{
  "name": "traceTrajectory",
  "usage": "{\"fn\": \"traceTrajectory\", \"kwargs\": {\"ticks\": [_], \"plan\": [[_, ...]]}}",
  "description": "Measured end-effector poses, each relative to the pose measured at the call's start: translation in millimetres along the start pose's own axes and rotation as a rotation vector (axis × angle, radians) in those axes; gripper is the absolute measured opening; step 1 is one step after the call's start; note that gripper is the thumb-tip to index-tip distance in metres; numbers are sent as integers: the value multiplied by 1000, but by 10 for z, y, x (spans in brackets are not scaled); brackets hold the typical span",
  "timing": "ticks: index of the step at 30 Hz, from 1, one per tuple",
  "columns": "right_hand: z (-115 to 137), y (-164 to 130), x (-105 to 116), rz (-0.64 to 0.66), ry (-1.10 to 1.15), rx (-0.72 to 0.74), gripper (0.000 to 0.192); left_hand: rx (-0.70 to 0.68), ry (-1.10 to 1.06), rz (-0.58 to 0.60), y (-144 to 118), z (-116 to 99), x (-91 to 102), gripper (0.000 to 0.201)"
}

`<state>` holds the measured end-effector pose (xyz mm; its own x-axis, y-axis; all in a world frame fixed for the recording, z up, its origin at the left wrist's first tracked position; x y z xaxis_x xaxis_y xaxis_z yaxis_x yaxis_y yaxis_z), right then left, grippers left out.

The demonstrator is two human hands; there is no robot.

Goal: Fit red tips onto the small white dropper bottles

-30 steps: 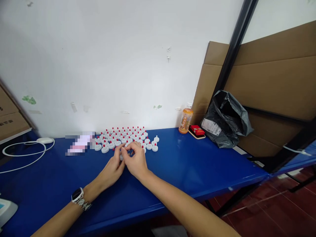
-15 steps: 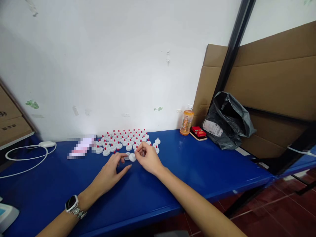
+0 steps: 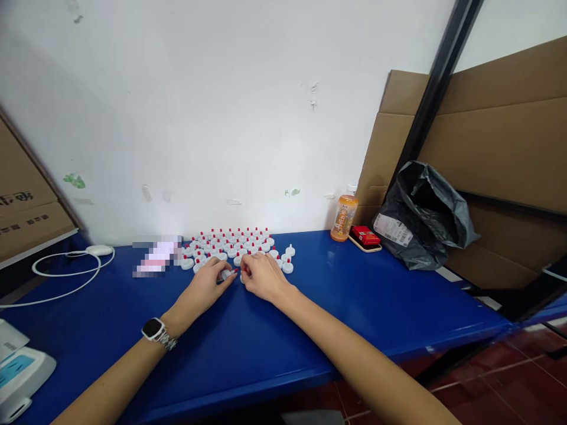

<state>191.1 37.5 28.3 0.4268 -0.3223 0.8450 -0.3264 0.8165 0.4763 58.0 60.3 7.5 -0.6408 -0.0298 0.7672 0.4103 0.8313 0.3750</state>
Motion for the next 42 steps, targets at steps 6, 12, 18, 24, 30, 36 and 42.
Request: {"fn": "traceTrajectory", "kwargs": {"ticks": [6, 12, 18, 24, 30, 36, 42], "plan": [[-14, 18, -24, -21, -59, -22, 6, 83, -149, -23, -66, 132, 42, 18], [-51, 8, -82, -44, -51, -31, 5, 60, -46, -68, -78, 140, 37, 22], [-131, -14, 67, -123, 19, -79, 31, -39, -80, -85, 150, 139, -146, 24], [-1015, -123, 507, -262, 13, -365, 20, -25, 10, -191, 133, -15, 52, 34], [-1727, 1, 307, -22, 49, -576, 12, -67, 24, -200, 175, -414, 142, 21], [-1303, 107, 471, -128, 177, -482, 8, -118, -78, -196, 166, -569, 90, 23], [-192, 33, 438, -54, 521, -159, 14, -190, -98, -115, -75, -482, 114, 40]]}}
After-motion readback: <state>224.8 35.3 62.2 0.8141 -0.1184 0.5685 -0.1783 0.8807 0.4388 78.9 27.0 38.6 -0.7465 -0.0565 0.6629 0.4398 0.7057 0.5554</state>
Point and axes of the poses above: each hand's wrist, its own y-axis towards the middle knuckle, its own x-axis out of the back of the hand, z = x × y, the point moved 7 cm from there along y, towards the middle knuckle, and after that the axes turned 9 degrees about -y, right-handed, at the moved point
